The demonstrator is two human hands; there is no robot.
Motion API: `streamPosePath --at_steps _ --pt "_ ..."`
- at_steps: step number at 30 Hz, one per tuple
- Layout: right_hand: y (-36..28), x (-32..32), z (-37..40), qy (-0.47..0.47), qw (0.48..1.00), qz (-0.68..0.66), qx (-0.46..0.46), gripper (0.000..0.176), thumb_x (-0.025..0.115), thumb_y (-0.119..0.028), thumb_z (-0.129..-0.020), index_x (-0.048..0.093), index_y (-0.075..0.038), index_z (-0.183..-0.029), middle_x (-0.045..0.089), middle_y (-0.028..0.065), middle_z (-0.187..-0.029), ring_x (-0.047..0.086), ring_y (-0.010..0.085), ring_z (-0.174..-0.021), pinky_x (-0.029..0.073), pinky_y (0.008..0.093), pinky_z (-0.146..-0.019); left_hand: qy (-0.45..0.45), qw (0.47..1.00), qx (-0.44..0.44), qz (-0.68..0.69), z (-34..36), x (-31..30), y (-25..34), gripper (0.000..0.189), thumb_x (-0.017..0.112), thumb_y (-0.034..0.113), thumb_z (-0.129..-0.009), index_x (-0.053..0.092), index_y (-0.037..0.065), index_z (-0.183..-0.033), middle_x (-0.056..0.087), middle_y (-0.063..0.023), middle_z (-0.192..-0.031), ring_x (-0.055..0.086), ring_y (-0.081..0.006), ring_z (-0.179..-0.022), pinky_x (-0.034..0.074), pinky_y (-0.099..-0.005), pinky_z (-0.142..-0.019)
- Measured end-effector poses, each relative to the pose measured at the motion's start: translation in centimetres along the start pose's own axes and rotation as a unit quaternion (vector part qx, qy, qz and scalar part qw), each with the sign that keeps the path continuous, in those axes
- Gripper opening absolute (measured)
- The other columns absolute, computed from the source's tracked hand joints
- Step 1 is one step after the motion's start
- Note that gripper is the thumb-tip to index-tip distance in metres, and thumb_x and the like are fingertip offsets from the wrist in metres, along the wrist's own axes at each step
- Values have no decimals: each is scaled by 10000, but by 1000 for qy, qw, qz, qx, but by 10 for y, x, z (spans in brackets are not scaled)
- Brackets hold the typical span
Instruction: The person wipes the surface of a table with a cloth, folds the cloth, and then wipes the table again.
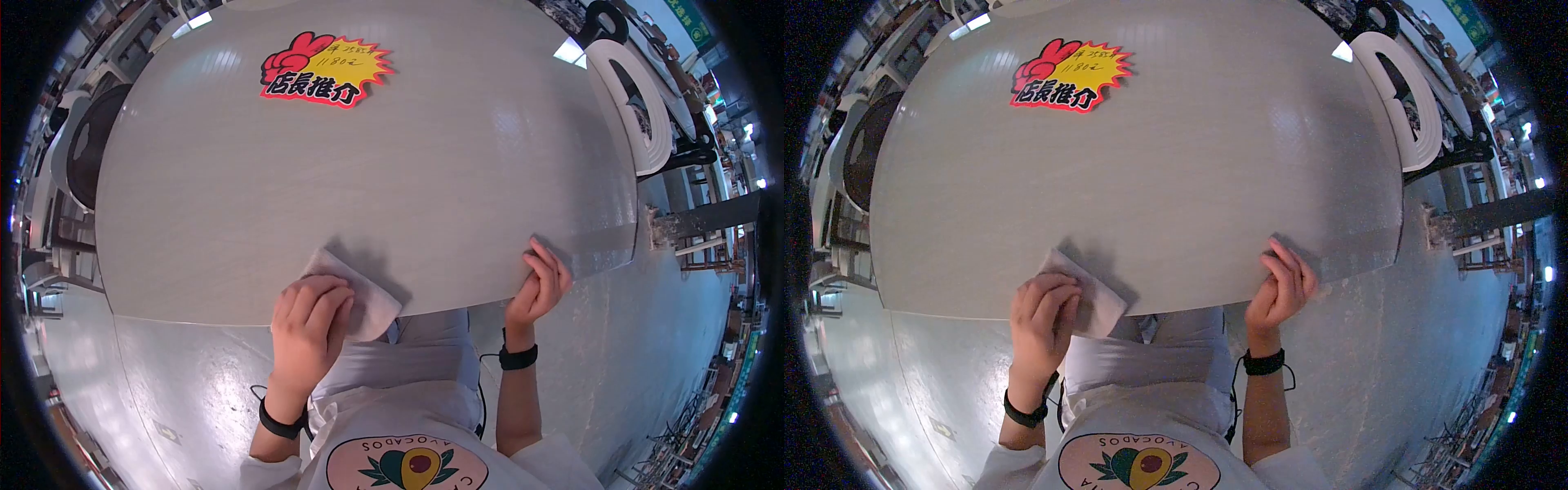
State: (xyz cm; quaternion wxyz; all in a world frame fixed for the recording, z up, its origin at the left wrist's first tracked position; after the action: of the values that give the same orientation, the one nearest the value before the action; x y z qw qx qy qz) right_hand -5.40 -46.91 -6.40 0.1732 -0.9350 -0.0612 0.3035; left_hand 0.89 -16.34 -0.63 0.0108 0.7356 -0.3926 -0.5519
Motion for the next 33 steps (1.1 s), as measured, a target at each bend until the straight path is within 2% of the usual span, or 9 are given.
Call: streamPosePath --at_steps 4,7,10,13,16,19,28,33 --pt "1 -1 -1 0 1000 2 1 235 459 -65 -876 689 -94 -915 716 56 -1082 570 231 -1040 345 363 -968 24 990 -123 -61 -10 -2 6 306 628 64 -866 586 22 -1166 557 -128 -1172 580 -306 -1027 479 -376 -865" --pt "0 -2 -1 -1 1000 6 3 242 454 -67 -872 690 -98 -915 715 52 -1086 567 226 -1035 335 355 -969 6 990 -112 -85 -15 -1 8 337 611 72 -889 544 -12 -1209 521 -166 -1207 563 -329 -1064 476 -397 -887" --pt "-1 -1 -1 3 1000 3 1 245 452 -66 -868 690 -101 -915 714 47 -1091 562 221 -1037 329 350 -965 34 988 -145 -43 -22 -2 11 323 603 88 -897 546 -15 -1198 515 -169 -1217 545 -338 -1097 467 -402 -907" --pt "2 -1 0 0 1000 -5 5 245 452 -64 -866 689 -105 -911 714 42 -1095 556 217 -1045 331 352 -959 24 978 -203 38 -27 -1 4 362 637 42 -843 559 4 -1194 520 -160 -1244 512 -347 -1152 437 -426 -978" --pt "2 -1 0 6 1000 7 3 246 449 -59 -865 687 -109 -904 714 33 -1093 552 212 -1048 332 351 -960 -21 990 -138 -27 -32 0 6 355 640 65 -835 565 16 -1178 536 -138 -1233 493 -341 -1165 420 -427 -991" --pt "1 -1 0 6 1000 11 -1 245 452 -54 -862 686 -114 -900 715 24 -1091 549 208 -1051 336 350 -956 -27 991 -94 -89 -32 2 12 341 637 87 -830 581 39 -1162 561 -108 -1203 495 -317 -1156 387 -429 -1002" --pt "2 0 0 12 1000 -2 11 242 458 -52 -854 687 -125 -883 719 23 -1077 562 216 -1034 339 356 -964 -113 989 -59 -76 -19 -2 21 296 622 88 -824 603 74 -1120 582 -78 -1193 496 -301 -1144 324 -449 -1027" --pt "2 0 3 8 1000 1 15 240 462 -51 -851 687 -127 -881 718 27 -1077 559 218 -1038 334 361 -970 -55 991 -72 -97 -30 6 12 292 597 85 -844 595 79 -1136 582 -75 -1192 492 -298 -1155 297 -458 -1062"
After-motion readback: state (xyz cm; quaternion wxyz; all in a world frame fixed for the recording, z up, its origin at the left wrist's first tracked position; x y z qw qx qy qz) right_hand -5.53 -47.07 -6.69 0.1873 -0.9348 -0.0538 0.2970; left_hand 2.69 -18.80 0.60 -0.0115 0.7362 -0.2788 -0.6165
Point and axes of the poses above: each hand's wrist, its own z-axis away from the middle knuckle, its own x-axis out of the palm, y = z × x, the point moved 4 cm from there along -z, towards the middle knuckle
